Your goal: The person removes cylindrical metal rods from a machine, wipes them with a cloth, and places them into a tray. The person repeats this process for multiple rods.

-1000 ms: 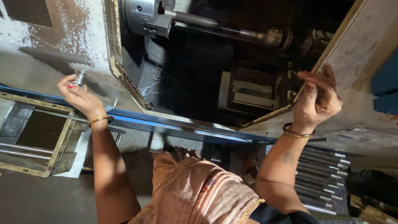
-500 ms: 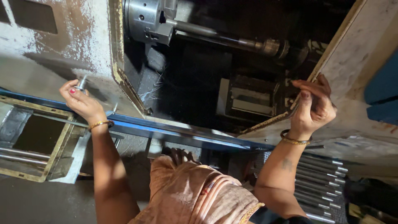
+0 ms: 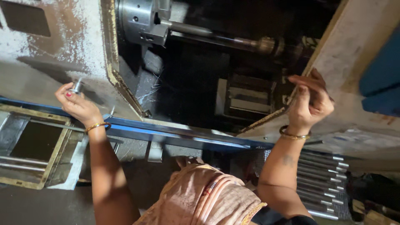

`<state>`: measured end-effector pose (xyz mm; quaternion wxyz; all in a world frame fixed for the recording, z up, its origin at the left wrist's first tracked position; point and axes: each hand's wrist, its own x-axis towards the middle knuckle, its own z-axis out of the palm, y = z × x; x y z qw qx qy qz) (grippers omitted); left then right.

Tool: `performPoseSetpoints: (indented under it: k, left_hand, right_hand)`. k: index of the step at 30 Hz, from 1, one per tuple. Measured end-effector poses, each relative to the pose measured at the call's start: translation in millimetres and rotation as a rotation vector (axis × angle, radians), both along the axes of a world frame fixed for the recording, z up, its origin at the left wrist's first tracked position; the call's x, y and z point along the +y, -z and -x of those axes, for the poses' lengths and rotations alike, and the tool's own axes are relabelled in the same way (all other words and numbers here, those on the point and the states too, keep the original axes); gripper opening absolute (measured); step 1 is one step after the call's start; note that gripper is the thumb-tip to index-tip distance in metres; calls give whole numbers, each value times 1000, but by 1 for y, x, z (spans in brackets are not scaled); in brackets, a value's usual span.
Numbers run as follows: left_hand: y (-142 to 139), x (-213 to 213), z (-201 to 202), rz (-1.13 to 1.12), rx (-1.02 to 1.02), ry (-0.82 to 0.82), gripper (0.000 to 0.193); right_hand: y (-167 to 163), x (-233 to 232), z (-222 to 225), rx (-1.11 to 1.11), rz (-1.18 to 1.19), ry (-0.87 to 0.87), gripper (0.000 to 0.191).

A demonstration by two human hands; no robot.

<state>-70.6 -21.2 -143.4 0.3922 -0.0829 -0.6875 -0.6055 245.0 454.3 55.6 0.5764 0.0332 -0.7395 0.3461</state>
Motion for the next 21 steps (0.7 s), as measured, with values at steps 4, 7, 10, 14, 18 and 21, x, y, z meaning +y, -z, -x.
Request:
performPoseSetpoints:
  k: [4, 7, 10, 14, 18, 21]
  left_hand:
    - [-3, 0, 2, -16, -40, -28, 52]
    - [-7, 1, 0, 25, -8, -14, 53]
    - [-14, 1, -4, 2, -24, 13, 52]
    - [-22, 2, -10, 28, -27, 61, 46]
    - [-27, 2, -13, 46, 22, 74, 42]
    - [-27, 2, -15, 4, 8, 116, 42]
  right_hand:
    - [4, 3, -4, -34, 14, 32, 18]
    - [5, 4, -3, -34, -12, 40, 19]
    - [5, -1, -1, 92, 74, -22, 21]
    - [-2, -8, -17, 230, 5, 51, 32]
    - [-33, 7, -58, 292, -294, 381, 45]
    - [-61, 28, -88, 286, -316, 556, 58]
